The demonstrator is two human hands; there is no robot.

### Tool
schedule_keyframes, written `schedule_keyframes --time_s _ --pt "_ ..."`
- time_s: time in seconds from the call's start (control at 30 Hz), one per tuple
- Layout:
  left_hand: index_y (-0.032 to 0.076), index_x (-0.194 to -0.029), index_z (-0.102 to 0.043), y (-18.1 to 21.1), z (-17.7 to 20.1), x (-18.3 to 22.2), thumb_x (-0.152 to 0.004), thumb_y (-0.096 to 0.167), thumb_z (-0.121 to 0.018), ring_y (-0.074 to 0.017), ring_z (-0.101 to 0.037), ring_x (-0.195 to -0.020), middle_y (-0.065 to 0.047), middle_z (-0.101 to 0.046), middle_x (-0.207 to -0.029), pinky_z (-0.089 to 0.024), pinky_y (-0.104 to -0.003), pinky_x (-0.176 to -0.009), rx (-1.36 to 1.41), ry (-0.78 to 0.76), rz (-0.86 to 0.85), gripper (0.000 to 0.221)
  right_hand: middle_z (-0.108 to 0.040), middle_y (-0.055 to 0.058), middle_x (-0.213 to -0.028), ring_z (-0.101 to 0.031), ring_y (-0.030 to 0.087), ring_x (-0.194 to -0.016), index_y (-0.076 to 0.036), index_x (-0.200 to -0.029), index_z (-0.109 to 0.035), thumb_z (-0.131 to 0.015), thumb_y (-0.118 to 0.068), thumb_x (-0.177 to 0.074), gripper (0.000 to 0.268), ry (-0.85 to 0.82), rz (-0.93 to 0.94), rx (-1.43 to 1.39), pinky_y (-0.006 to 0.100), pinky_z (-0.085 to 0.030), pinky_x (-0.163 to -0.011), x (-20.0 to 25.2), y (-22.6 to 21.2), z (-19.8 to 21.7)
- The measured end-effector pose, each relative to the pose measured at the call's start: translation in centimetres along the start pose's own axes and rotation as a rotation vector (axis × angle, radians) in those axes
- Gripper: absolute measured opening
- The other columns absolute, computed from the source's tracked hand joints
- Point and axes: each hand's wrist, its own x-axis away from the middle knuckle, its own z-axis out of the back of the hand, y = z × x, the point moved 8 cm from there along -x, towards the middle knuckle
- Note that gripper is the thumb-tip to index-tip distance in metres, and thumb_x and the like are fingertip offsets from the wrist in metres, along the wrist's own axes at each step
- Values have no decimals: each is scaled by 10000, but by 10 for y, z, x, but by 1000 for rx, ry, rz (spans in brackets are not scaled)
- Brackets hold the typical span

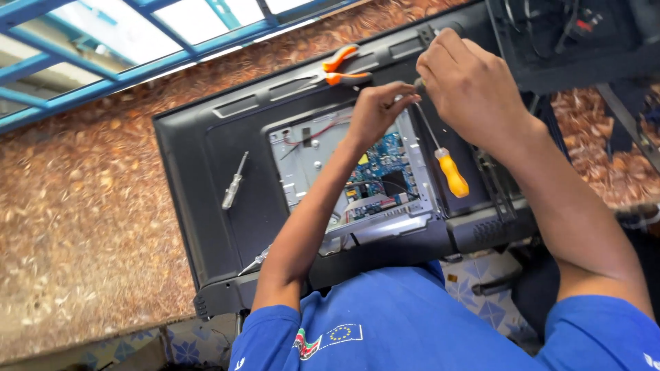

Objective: The person works on the internal components of a disassembled television, using a screwdriver to manipulate wires and parts on the circuit board. Another person wipes the back of a TV casing with a blue cloth nearby.

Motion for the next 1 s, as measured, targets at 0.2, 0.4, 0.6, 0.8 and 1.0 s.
schedule_keyframes --time_s 0.2,0.4,0.6,0.8,1.0 --pt "24 -1200 -717 -4 5 4 -1010 158 -659 -47 -414 -655 26 -687 -776 -434 -254 -585 35 2 -71 239 -487 259 -1385 -547 476 -1211 89 -1311 -622 -600 122 -830 483 -92 34 -229 544 -505 -1002 -15 -4 2" --pt "137 -983 -732 10 13 2 -925 232 -739 -93 -317 -557 37 -540 -596 -326 -257 -544 -18 115 -57 112 -571 240 -1359 -670 424 -1138 32 -1489 -555 -776 -315 -1041 608 -126 -129 -30 518 -606 -756 -15 5 -5" --pt "114 -1006 -603 11 8 0 -881 401 -743 -111 -326 -590 24 -468 -654 -291 -282 -548 -1 80 -38 343 -593 209 -1149 -648 365 -1011 55 -1193 -700 -639 116 -942 266 11 -42 -209 453 -554 -797 -11 2 -5" --pt "113 -911 -693 8 10 -3 -898 255 -753 -43 -439 -553 9 -679 -636 -389 -268 -507 -9 148 -69 155 -474 271 -1406 -568 509 -1225 46 -1464 -471 -614 55 -899 583 -24 -31 -303 602 -533 -868 -14 -5 8" --pt "119 -1141 -639 1 3 3 -878 354 -817 -104 -221 -632 40 -284 -662 -211 -272 -577 -33 55 -73 395 -571 189 -1200 -667 320 -806 6 -1270 -635 -721 7 -995 288 8 -67 -173 417 -541 -583 -6 2 -4"
